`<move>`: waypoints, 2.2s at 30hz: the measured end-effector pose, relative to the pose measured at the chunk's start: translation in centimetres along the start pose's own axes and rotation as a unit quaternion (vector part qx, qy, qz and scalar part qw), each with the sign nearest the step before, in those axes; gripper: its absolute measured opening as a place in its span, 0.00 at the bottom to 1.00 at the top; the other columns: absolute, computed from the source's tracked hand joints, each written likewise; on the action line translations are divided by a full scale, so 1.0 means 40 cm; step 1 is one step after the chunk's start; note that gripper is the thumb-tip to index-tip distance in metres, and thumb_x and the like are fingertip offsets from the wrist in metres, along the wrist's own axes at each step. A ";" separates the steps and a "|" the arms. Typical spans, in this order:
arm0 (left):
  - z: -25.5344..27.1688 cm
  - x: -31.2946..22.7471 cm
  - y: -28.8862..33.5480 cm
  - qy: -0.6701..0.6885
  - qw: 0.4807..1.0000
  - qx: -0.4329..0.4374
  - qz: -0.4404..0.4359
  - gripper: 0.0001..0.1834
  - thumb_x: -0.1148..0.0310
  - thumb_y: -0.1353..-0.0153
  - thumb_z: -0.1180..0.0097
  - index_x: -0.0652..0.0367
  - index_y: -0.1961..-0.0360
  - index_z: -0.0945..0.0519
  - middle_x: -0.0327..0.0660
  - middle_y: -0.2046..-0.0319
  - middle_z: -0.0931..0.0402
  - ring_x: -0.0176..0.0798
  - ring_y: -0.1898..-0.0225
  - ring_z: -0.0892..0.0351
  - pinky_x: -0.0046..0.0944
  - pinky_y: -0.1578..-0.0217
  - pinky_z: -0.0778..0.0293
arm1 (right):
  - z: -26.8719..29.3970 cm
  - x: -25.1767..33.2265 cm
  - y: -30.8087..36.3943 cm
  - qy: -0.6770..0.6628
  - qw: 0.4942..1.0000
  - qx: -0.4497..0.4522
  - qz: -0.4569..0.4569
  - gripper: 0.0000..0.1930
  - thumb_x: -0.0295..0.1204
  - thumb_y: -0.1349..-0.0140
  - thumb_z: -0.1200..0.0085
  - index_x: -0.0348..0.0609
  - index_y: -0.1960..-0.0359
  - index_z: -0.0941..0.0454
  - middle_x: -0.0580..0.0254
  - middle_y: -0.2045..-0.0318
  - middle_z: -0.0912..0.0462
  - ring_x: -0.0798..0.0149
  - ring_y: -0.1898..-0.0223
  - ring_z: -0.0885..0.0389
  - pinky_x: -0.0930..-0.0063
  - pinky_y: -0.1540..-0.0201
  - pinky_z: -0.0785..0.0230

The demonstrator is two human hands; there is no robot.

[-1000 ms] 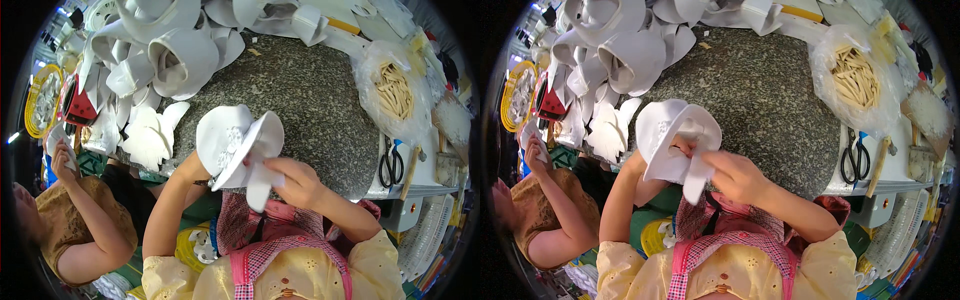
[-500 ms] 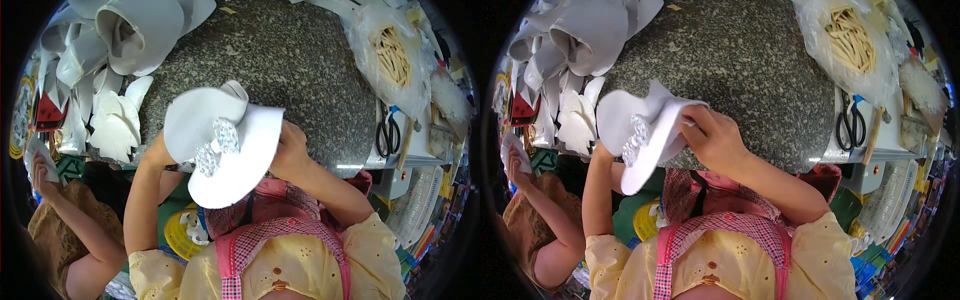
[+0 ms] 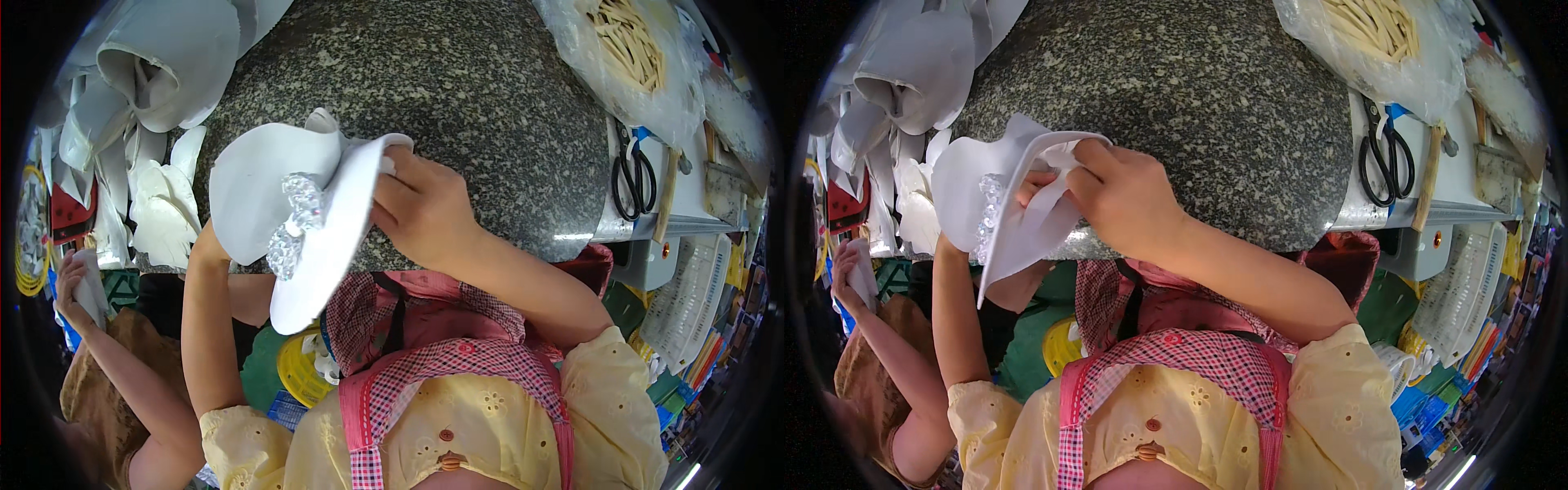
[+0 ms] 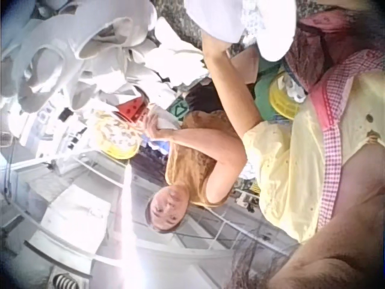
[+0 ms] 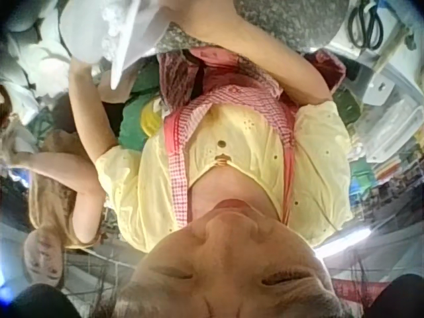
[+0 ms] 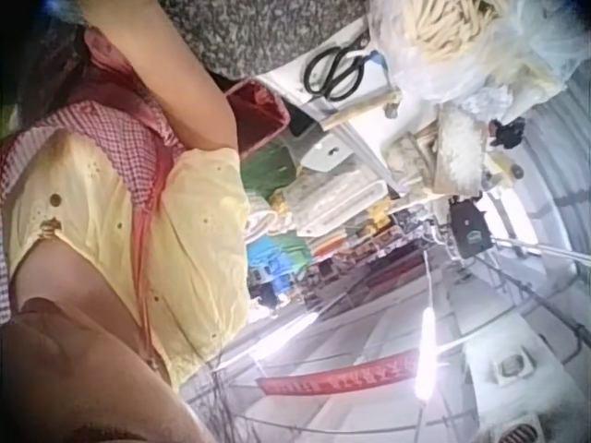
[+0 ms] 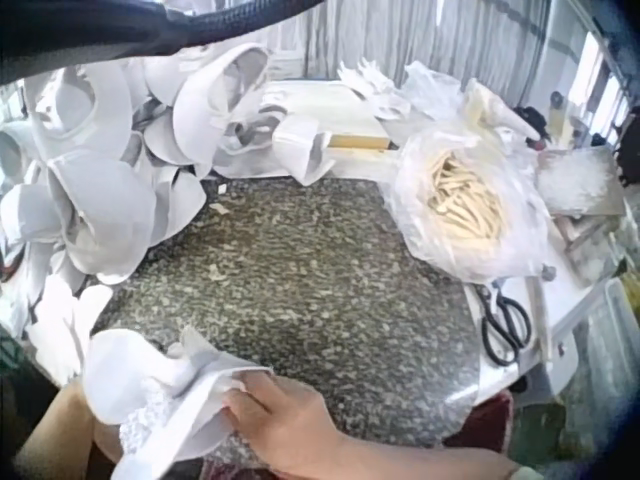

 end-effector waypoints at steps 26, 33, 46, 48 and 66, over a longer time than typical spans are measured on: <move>-0.023 -0.012 0.041 -0.260 0.963 -0.065 -0.042 0.19 0.73 0.54 0.46 0.59 0.57 0.28 0.48 0.56 0.30 0.51 0.53 0.33 0.41 0.52 0.38 | -0.008 -0.003 0.003 0.018 0.999 0.028 -0.036 0.10 0.27 0.60 0.49 0.36 0.75 0.30 0.53 0.70 0.31 0.57 0.72 0.26 0.71 0.73 0.30; -0.010 -0.030 0.003 -0.391 0.920 0.005 -0.018 0.17 0.70 0.49 0.52 0.57 0.55 0.29 0.50 0.54 0.33 0.53 0.51 0.37 0.45 0.50 0.41 | 0.031 -0.022 -0.033 -0.140 0.987 -0.056 -0.055 0.13 0.26 0.54 0.47 0.42 0.64 0.30 0.58 0.70 0.27 0.55 0.76 0.24 0.68 0.76 0.30; -0.015 -0.091 -0.045 -0.370 0.926 0.074 0.013 0.20 0.72 0.51 0.55 0.56 0.53 0.30 0.50 0.54 0.33 0.54 0.50 0.37 0.47 0.49 0.40 | 0.068 -0.070 -0.081 -0.052 0.995 0.025 -0.087 0.08 0.24 0.54 0.52 0.43 0.70 0.30 0.59 0.73 0.24 0.56 0.78 0.24 0.68 0.78 0.30; -0.020 -0.103 -0.053 -0.335 0.938 0.089 0.022 0.20 0.70 0.49 0.56 0.55 0.51 0.33 0.51 0.54 0.34 0.53 0.50 0.38 0.46 0.49 0.41 | 0.069 -0.077 -0.092 -0.069 0.991 0.053 -0.099 0.07 0.22 0.53 0.53 0.43 0.70 0.30 0.59 0.72 0.24 0.56 0.76 0.23 0.68 0.76 0.30; -0.063 -0.140 -0.056 -0.474 0.876 0.057 -0.074 0.16 0.66 0.46 0.52 0.64 0.58 0.31 0.51 0.65 0.27 0.53 0.58 0.31 0.46 0.53 0.38 | 0.091 -0.088 -0.065 0.044 0.998 -0.037 -0.030 0.07 0.24 0.63 0.48 0.40 0.78 0.27 0.58 0.80 0.26 0.56 0.78 0.25 0.68 0.78 0.32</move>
Point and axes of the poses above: each hand's wrist, its own y-axis away from the middle knuckle, its own z-axis out of the back of the hand, x = y × z, the point moved 2 cm from there along -y, towards the middle knuckle
